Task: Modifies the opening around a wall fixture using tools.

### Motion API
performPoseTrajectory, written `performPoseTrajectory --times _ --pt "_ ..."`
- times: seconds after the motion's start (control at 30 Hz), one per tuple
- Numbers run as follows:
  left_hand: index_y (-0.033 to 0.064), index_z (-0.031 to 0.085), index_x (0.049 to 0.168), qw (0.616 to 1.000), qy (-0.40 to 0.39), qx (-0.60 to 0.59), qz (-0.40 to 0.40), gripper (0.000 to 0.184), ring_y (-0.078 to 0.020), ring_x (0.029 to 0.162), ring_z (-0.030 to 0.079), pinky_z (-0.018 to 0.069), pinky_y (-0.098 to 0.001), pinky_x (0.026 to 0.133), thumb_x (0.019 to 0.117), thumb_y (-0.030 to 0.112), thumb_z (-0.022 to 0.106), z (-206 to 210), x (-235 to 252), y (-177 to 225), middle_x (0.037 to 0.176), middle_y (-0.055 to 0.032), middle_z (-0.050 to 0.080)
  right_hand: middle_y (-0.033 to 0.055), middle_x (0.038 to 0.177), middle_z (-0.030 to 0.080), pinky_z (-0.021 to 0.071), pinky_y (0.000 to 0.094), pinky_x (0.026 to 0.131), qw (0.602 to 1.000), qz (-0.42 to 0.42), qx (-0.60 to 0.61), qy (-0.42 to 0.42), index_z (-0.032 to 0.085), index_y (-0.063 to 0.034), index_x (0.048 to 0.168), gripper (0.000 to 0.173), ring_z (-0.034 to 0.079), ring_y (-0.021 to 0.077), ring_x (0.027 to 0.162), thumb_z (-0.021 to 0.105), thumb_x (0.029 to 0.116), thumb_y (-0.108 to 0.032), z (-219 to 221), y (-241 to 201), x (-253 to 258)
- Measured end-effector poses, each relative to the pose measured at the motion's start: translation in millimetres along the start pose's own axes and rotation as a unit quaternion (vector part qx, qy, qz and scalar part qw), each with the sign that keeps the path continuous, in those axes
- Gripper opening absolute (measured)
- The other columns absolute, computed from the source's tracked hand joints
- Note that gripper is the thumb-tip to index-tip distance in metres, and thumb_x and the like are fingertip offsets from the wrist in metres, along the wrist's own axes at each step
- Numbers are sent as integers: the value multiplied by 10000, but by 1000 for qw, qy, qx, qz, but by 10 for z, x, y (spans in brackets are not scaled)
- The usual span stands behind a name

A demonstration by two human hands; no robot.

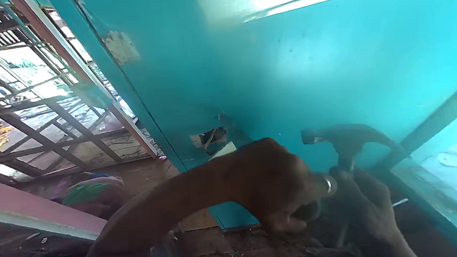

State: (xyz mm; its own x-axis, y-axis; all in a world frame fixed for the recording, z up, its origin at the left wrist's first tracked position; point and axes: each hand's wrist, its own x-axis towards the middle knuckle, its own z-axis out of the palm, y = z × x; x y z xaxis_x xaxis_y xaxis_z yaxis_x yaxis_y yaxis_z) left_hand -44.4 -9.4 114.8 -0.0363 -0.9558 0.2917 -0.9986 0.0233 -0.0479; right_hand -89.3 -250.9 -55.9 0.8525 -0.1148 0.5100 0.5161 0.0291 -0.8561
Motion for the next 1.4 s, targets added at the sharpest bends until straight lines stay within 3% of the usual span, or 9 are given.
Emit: performPoseTrajectory --times 0.37,0.5,0.57,0.63,0.77,0.9,1.03,1.2,1.4 --pt "84 683 802 985 132 110 -11 308 -217 543 555 420 -344 488 1030 245 552 222 -43 12 626 -61 564 -77 584 612 536 161 543 960 144 212 113 596 -70 788 381 589 3 512 365 1090 -74 1071 -197 517" --pt "90 700 833 988 125 95 3 276 -205 598 616 472 -338 521 1031 245 588 200 -71 -32 702 -70 653 -68 989 723 534 183 865 892 -106 344 -272 692 -106 1096 501 659 -36 951 594 956 -577 1130 262 523" --pt "70 664 803 989 129 74 21 283 -205 570 571 442 -328 507 1030 220 585 113 -151 -25 651 -73 589 -95 1021 719 505 146 899 897 -176 280 -293 702 -101 1116 527 628 -88 1005 603 955 -593 1200 156 465" --pt "66 629 776 990 125 56 26 274 -216 576 543 439 -340 536 1014 187 565 22 -298 9 633 -71 538 -139 802 694 525 85 728 967 -81 133 -203 721 -91 949 255 618 -140 779 648 968 -335 1213 60 314" --pt "94 657 739 994 94 52 31 293 -216 588 544 435 -355 563 1006 203 601 30 -515 57 638 -66 557 -41 590 581 511 265 395 979 158 87 -94 632 -113 923 328 544 78 430 528 1059 -393 1093 235 359" --pt "101 662 732 993 86 60 49 284 -211 561 516 400 -353 528 987 223 639 76 -476 19 611 -55 525 -22 568 571 522 272 394 981 133 140 18 587 -72 904 357 542 87 411 413 1111 -305 1276 292 587" --pt "91 637 742 993 97 53 41 298 -208 552 509 396 -345 516 1011 211 589 13 -488 1 607 -58 516 -6 616 572 521 274 411 967 198 106 -121 599 -64 989 300 547 100 442 505 1079 -333 1279 342 807" --pt "77 624 782 987 156 12 36 318 -195 571 497 401 -327 553 1050 218 527 -42 -633 -2 620 -63 511 -2 562 554 514 288 379 983 136 116 38 576 -49 884 386 527 107 399 408 1110 -312 1294 345 782" --pt "74 557 770 972 228 -49 -1 321 -172 606 505 420 -298 576 1057 213 526 -47 -754 56 648 -63 513 -29 598 569 519 278 407 989 126 28 -69 624 -80 987 317 549 97 439 519 1068 -367 1288 372 783"
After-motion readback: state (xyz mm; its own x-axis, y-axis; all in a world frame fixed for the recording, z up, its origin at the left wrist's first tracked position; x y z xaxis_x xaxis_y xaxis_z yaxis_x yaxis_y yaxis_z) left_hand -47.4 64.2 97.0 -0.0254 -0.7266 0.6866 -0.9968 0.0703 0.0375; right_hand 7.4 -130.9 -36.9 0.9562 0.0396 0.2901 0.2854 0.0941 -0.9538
